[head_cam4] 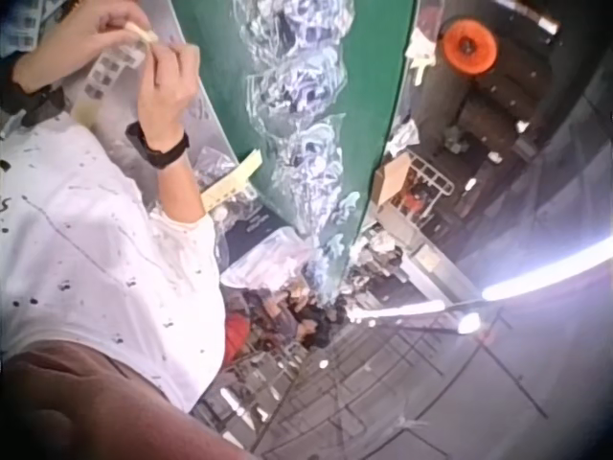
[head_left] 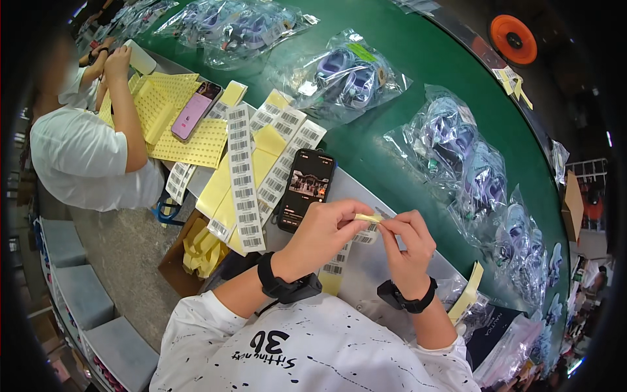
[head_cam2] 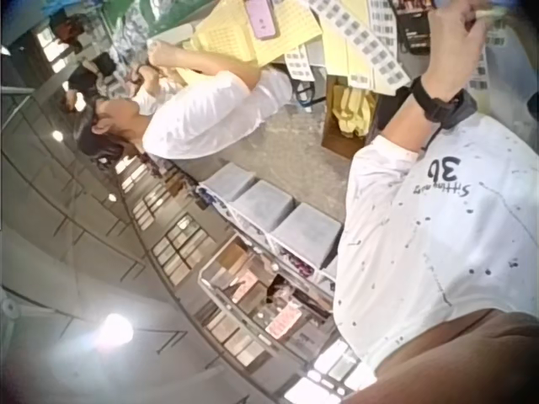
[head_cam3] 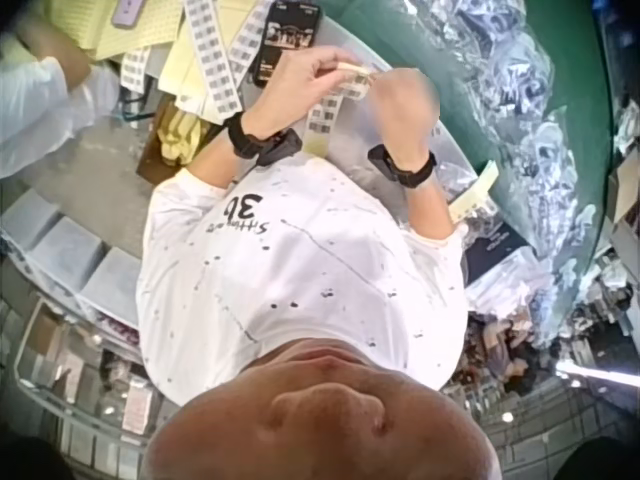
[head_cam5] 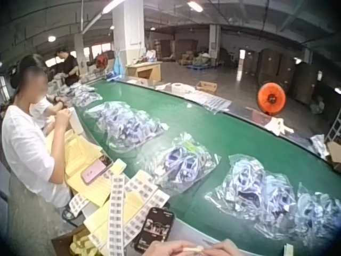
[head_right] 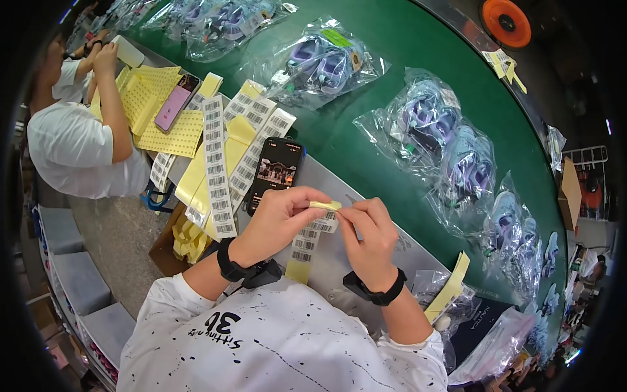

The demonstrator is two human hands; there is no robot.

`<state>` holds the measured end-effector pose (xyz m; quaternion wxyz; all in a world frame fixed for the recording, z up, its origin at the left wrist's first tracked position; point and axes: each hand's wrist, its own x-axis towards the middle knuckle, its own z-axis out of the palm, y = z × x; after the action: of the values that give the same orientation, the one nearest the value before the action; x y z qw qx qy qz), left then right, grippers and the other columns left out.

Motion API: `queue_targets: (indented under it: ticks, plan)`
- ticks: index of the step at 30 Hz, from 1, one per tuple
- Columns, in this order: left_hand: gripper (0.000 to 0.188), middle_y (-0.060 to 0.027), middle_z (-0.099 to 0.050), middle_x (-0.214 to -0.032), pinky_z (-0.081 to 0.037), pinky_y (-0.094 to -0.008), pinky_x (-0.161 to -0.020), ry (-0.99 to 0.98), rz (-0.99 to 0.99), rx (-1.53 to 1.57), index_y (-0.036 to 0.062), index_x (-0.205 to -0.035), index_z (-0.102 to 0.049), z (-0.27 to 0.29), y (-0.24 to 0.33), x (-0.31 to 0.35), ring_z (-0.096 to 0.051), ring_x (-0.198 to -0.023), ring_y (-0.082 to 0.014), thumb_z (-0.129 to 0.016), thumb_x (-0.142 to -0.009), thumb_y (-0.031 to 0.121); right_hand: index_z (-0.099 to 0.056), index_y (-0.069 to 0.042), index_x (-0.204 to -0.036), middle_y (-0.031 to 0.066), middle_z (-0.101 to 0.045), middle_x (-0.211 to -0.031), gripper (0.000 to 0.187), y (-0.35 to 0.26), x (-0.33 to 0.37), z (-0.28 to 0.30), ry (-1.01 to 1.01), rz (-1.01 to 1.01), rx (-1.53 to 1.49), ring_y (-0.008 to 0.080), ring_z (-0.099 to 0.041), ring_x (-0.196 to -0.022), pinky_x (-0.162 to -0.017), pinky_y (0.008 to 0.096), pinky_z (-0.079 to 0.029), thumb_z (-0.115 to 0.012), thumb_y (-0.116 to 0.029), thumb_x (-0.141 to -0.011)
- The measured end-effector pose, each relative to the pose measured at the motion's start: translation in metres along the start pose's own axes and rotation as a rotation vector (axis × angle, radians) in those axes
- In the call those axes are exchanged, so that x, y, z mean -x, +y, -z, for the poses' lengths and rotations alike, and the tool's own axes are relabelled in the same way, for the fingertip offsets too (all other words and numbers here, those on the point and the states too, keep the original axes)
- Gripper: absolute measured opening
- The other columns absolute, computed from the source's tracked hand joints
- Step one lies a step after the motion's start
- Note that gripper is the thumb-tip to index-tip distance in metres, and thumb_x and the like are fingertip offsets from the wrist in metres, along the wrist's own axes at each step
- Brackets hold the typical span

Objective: The person applies barcode labels to plastic-wrapped footwear packages on a green conveyor table. They peel labels from sheets, place them on the packages, and smooth them down. A coworker is visible nearby also handling labels.

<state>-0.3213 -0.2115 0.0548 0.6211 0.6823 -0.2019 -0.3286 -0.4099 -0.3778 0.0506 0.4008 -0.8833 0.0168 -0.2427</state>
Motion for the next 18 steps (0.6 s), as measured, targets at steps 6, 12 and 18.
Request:
queue_targets:
  ticks: [6,12,18]
  plan:
    - [0.048,-0.0098,-0.069,-0.108,-0.054,-0.0257,-0.078,-0.096,0.107,-0.082,-0.0028,-0.132,-0.047,0.004,-0.009,-0.002,-0.067,-0.09,-0.0111,-0.064,-0.087,-0.002,-0.063,0.002,-0.079,0.0117,-0.057,-0.078,0.013,-0.003,-0.008,0.007,-0.15,0.133,0.087,0.0277,-0.054,-0.069,-0.057,0.0348,-0.044,-0.073,0.006,-0.071]
    - [0.051,-0.0135,-0.063,-0.116,-0.052,-0.0243,-0.082,0.063,0.093,0.005,-0.0037,-0.134,-0.045,0.026,-0.011,-0.004,-0.065,-0.098,-0.013,-0.063,-0.086,-0.005,-0.064,-0.002,-0.081,-0.0045,-0.052,-0.064,0.012,0.015,-0.117,0.027,0.001,-0.543,-0.541,0.003,-0.043,-0.053,-0.046,0.0217,-0.031,-0.061,-0.008,-0.091]
    - [0.053,-0.0145,-0.062,-0.119,-0.051,-0.0237,-0.084,-0.031,0.178,0.089,-0.0044,-0.137,-0.041,0.018,-0.007,-0.011,-0.064,-0.102,-0.0142,-0.061,-0.088,-0.007,-0.063,0.002,-0.083,0.0013,-0.054,-0.064,0.013,0.207,-0.265,-0.045,0.341,-0.69,-0.654,0.0092,-0.047,-0.048,-0.041,0.0254,-0.037,-0.07,-0.008,-0.082]
